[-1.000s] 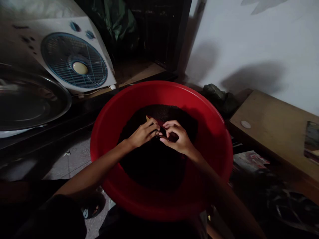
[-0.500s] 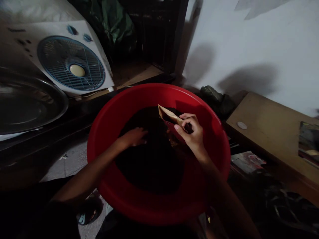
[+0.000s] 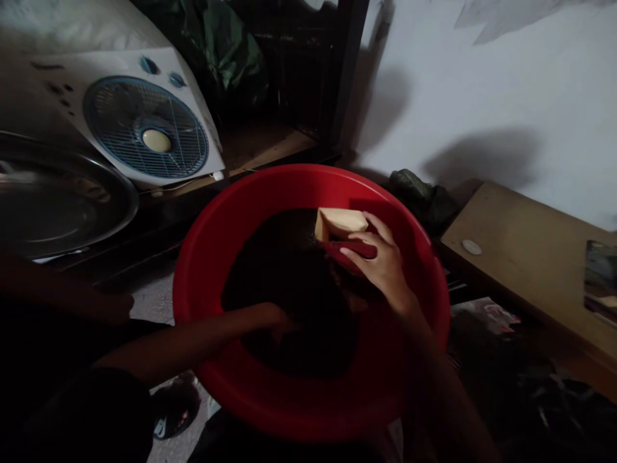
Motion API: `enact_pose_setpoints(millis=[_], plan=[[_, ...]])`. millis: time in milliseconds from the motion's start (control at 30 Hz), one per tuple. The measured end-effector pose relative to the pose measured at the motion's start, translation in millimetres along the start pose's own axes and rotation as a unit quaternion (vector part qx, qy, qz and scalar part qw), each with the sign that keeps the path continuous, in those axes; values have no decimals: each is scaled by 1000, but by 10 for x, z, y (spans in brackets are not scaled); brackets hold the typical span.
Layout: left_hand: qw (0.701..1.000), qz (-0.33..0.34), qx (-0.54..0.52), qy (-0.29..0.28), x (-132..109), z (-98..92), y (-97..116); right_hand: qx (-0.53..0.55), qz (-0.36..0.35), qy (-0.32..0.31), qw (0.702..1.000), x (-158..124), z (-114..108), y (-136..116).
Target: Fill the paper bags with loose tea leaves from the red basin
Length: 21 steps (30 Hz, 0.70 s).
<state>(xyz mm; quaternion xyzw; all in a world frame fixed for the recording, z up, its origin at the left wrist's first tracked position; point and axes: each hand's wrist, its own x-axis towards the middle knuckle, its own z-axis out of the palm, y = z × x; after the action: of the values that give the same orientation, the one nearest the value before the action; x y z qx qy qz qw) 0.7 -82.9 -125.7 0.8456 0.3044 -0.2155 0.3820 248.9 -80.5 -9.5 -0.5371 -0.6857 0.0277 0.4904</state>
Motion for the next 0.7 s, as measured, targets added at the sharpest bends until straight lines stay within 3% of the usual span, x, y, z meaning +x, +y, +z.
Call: enact_pose_setpoints(millis=[67,167,267,367,433,500,600,700], plan=[[1000,10,-21,-13,-78,-17,46,4,15,17,1000,-13,40,-25],[999,27,-26,-20,-134,-71,139,13,49,101,994,-12,46,-42],[998,49,-19,-42,-133,-239,218,52,51,70,995,-3,0,-40],[996,80,-8,-43,-178,-551,234,78,39,46,995,3,-19,-59],[993,116,-20,24,-269,-792,211,79,29,28,996,3,7,-91],[971,176,-62,152,-399,-1008,180,78,18,3,997,-5,56,-132],[907,244,-113,325,-594,-1219,153,90,4,-40,995,-41,156,-206],[846,251,-124,454,-700,-1297,163,111,-25,-91,989,-97,263,-286]])
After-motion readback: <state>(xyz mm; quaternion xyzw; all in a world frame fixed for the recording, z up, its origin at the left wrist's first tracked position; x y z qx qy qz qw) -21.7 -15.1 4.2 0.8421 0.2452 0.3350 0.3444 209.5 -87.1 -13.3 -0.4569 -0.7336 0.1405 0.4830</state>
